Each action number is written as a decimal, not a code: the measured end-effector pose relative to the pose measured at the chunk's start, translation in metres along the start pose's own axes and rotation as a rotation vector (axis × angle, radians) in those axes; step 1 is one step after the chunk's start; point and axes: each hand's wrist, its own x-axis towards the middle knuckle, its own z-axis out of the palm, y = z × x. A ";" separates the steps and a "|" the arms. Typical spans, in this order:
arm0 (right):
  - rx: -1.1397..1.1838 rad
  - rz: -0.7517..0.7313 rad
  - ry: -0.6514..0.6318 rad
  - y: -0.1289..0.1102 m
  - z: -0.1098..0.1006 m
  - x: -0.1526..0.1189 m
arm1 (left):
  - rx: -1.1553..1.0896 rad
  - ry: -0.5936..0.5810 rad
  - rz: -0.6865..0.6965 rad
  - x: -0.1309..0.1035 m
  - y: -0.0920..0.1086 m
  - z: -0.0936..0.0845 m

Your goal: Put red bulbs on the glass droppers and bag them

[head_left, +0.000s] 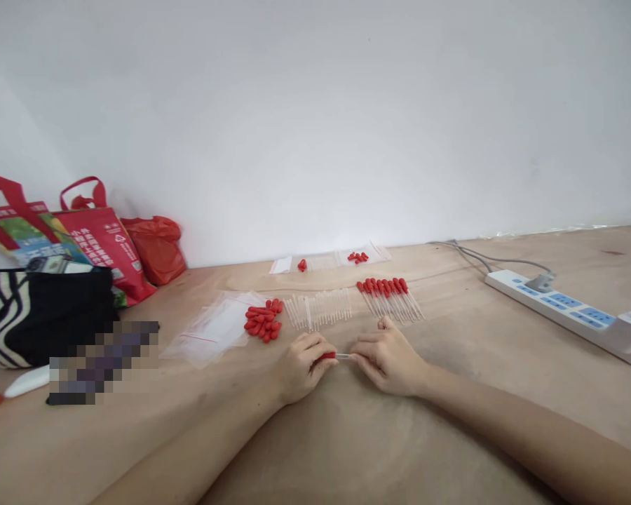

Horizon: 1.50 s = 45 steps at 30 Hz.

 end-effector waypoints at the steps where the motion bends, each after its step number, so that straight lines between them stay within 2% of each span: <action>1: -0.028 -0.020 -0.008 0.000 -0.003 0.000 | -0.004 -0.002 -0.005 0.000 0.000 0.000; 3: -0.079 -0.031 -0.024 0.003 -0.008 -0.001 | -0.009 0.011 -0.036 -0.001 -0.001 -0.001; 5: -0.103 0.042 -0.022 0.012 -0.012 0.000 | -0.006 0.046 -0.112 -0.002 -0.003 -0.002; 8: -0.021 0.308 0.039 0.034 -0.016 0.007 | -0.010 0.079 -0.228 -0.002 -0.007 -0.005; 11: 0.047 0.608 0.154 0.057 -0.015 0.023 | -0.053 -0.005 -0.242 -0.002 -0.010 -0.007; 13: 0.002 0.739 0.203 0.067 -0.012 0.036 | -0.085 -0.070 -0.235 -0.002 -0.010 -0.007; 15: -0.066 0.809 0.206 0.072 -0.006 0.047 | -0.102 -0.093 -0.239 -0.002 -0.011 -0.008; 19: -0.161 0.865 0.143 0.075 0.007 0.059 | -0.107 -0.111 -0.241 -0.001 -0.012 -0.009; 23: -0.224 0.865 0.114 0.078 0.015 0.060 | -0.106 -0.130 -0.237 0.000 -0.013 -0.010; 32: -0.360 0.786 0.091 0.071 0.013 0.065 | -0.073 -0.132 -0.244 0.002 -0.009 -0.010; 35: -0.320 0.812 0.051 0.065 0.012 0.073 | 0.092 -0.064 -0.271 0.001 -0.016 -0.013; 39: -0.265 0.836 0.005 0.057 0.016 0.086 | 0.468 0.047 -0.387 -0.002 -0.034 -0.033; 42: -0.224 0.868 -0.030 0.054 0.019 0.094 | 0.653 -0.015 -0.458 -0.005 -0.042 -0.049; 45: -0.187 0.892 -0.065 0.052 0.020 0.100 | 0.764 -0.091 -0.492 -0.008 -0.043 -0.055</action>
